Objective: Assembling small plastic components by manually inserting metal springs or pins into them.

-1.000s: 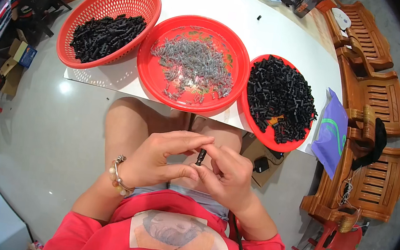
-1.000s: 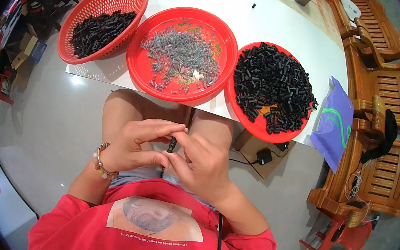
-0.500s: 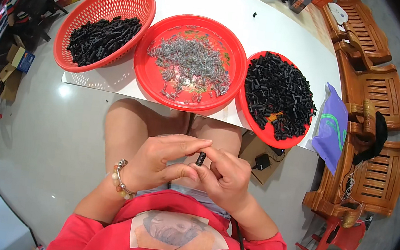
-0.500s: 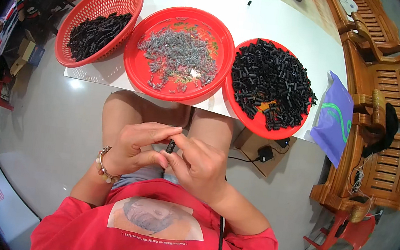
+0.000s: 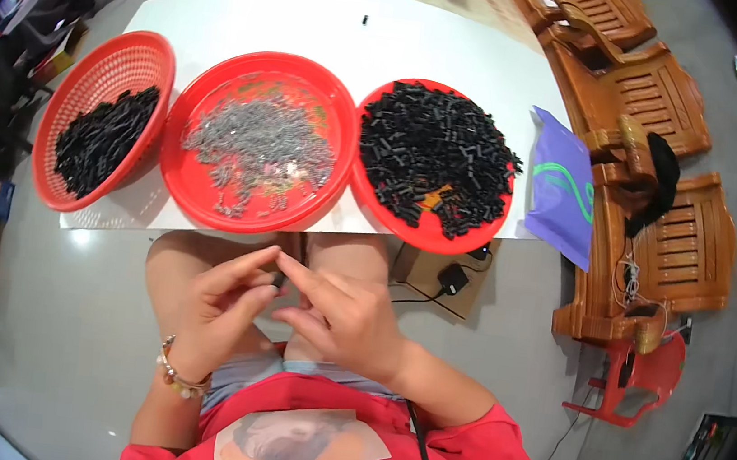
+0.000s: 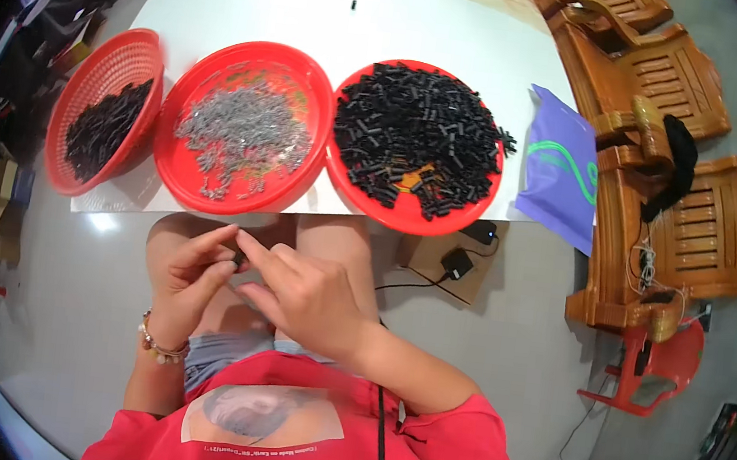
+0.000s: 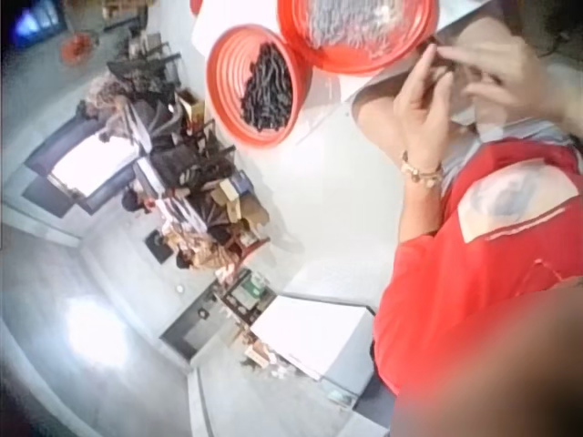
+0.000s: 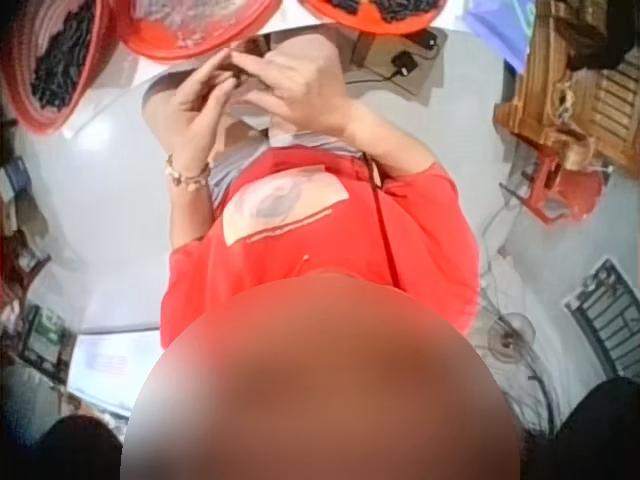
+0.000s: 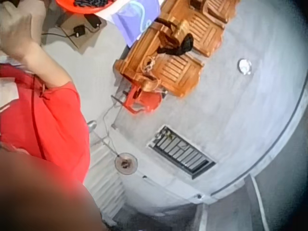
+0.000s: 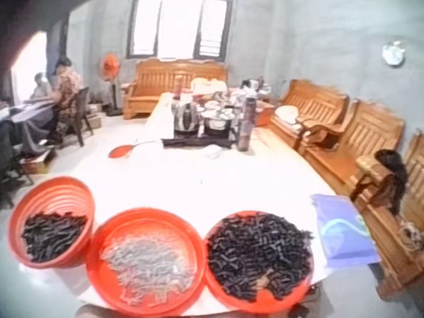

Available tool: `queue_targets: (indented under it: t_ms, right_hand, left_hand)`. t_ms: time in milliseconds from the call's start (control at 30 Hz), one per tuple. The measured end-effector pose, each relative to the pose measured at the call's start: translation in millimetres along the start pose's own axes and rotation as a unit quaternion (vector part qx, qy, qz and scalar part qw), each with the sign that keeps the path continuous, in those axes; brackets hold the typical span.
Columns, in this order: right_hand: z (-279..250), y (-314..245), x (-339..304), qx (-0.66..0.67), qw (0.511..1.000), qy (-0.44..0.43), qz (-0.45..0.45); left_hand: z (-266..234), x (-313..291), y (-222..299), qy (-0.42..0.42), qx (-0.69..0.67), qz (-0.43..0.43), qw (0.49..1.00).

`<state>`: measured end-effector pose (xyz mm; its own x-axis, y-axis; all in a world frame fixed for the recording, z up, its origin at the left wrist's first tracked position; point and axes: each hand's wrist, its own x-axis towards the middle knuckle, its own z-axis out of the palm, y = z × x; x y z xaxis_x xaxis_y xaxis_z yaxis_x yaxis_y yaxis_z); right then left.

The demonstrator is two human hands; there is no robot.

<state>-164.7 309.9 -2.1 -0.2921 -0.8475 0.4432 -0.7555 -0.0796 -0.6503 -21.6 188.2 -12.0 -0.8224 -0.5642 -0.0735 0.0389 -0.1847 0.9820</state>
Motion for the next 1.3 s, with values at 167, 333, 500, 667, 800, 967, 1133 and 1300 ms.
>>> queue_targets:
  t_ms: [167, 333, 500, 667, 800, 967, 1133, 1300]
  right_hand:
    - [-17.6, 19.6, -2.6, -0.011, 0.997, 0.037, 0.061]
    - [-57.5, 64.6, -3.9, -0.13, 0.973, 0.113, 0.156]
    - [-86.1, 97.2, -7.0, -0.213, 0.93, 0.085, 0.286]
    - [-83.6, 107.4, -3.3, -0.258, 0.927, 0.045, 0.267]
    - [-81.2, 113.0, 0.4, -0.286, 0.92, 0.014, 0.267]
    - [-79.4, 116.9, -1.1, -0.29, 0.922, 0.008, 0.256]
    - [-75.3, 84.6, 5.2, -0.18, 0.951, 0.062, 0.243]
    - [-34.7, 30.2, 8.7, 0.022, 0.99, -0.039, 0.133]
  left_hand:
    - [-32.8, 20.2, 25.8, 0.164, 0.225, 0.116, 0.953]
    - [-111.0, 61.5, 48.5, 0.358, 0.361, 0.257, 0.822]
    - [-151.5, 83.8, 64.4, 0.341, 0.569, 0.241, 0.709]
    - [-123.6, 74.8, 54.8, 0.33, 0.483, 0.304, 0.752]
    - [-73.5, 52.6, 44.9, 0.278, 0.429, 0.313, 0.801]
    - [-27.7, 30.9, 16.6, 0.173, 0.337, 0.237, 0.895]
    - [-1.6, 15.3, -17.0, 0.093, 0.163, 0.083, 0.979]
    - [16.3, 12.5, -34.9, -0.011, -0.051, -0.078, 0.996]
